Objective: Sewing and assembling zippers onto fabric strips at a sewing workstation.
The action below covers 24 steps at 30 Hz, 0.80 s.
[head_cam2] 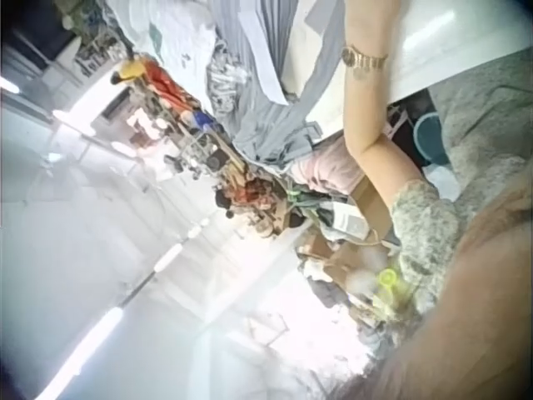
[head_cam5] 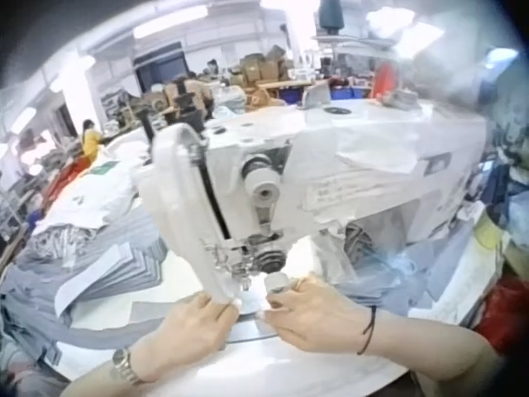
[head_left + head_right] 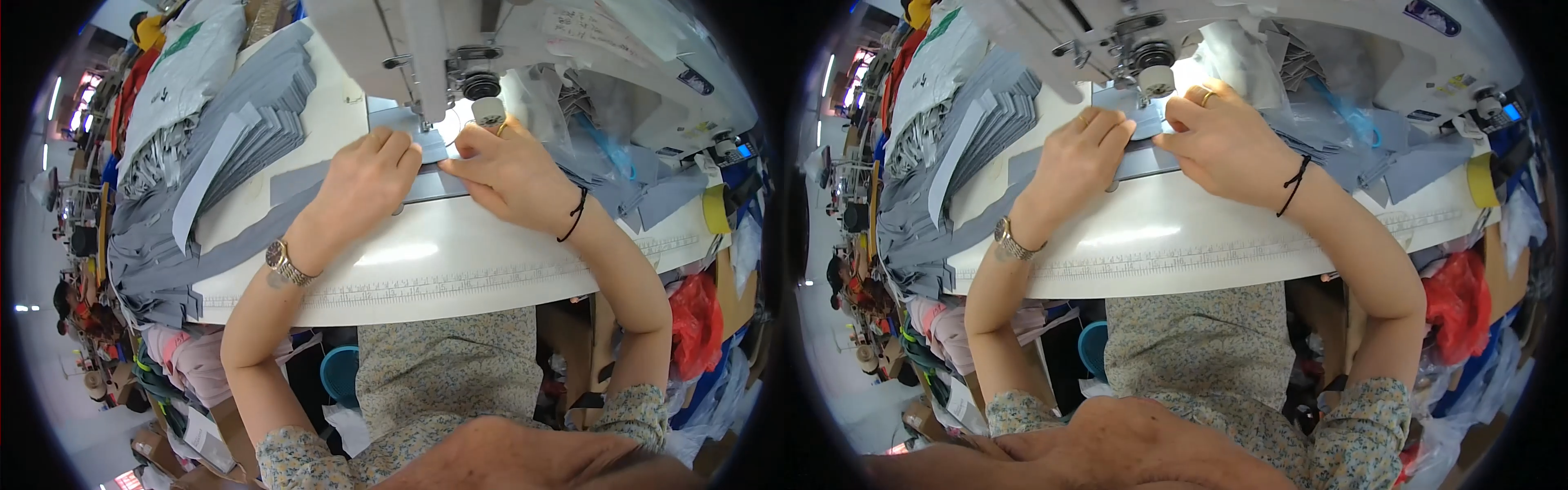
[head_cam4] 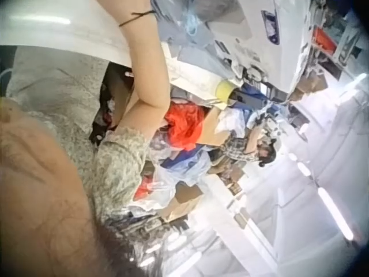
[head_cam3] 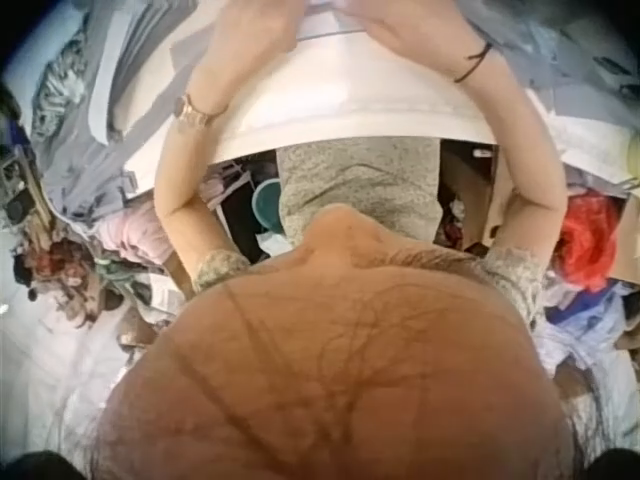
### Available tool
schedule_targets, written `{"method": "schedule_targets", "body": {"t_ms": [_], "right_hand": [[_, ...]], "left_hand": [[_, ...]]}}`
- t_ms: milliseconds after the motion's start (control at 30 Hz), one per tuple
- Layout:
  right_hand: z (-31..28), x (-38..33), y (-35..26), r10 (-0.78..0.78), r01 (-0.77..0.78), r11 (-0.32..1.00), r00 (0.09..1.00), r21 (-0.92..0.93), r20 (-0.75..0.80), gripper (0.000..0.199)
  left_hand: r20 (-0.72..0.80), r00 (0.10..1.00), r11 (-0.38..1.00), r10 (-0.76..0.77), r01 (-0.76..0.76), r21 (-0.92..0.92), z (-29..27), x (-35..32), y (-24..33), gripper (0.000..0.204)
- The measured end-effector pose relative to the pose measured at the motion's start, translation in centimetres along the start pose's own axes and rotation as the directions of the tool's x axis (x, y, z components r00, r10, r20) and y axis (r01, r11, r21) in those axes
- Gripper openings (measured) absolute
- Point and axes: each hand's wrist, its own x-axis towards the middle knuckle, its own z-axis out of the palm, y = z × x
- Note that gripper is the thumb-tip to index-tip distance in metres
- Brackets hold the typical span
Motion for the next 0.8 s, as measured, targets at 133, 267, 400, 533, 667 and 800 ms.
{"method": "schedule_targets", "body": {"t_ms": [133,267,400,533,667,800], "right_hand": [[-0.11,0.10,0.09,-0.039,0.037,0.998,0.998,-0.040,-0.051,0.016],[0.07,-0.02,0.54,-0.045,0.044,0.999,0.998,-0.020,-0.041,0.016],[-0.21,0.12,0.74,-0.054,0.053,0.998,0.998,-0.026,-0.017,0.018],[-0.24,0.12,0.73,-0.061,0.061,0.998,0.998,-0.010,-0.022,0.018],[-0.32,0.11,0.59,-0.058,0.058,0.998,0.998,0.010,-0.031,0.017],[-0.43,0.08,0.75,-0.052,0.052,0.999,0.998,0.012,-0.025,0.016]], "left_hand": [[-0.063,0.993,0.988,-0.100,0.091,-0.125,0.94,-0.69,0.25,0.027],[-0.085,0.990,0.985,-0.109,0.096,-0.142,0.91,-0.69,0.20,0.026],[-0.071,0.989,0.979,-0.132,0.119,-0.163,0.77,-0.74,0.13,0.026],[-0.109,0.975,0.957,-0.195,0.164,-0.240,1.04,-0.85,-0.02,0.026],[-0.160,0.976,0.972,-0.147,0.113,-0.207,1.20,-0.70,-0.16,0.020],[-0.160,0.979,0.979,-0.123,0.093,-0.181,1.15,-0.48,0.00,0.021]]}}
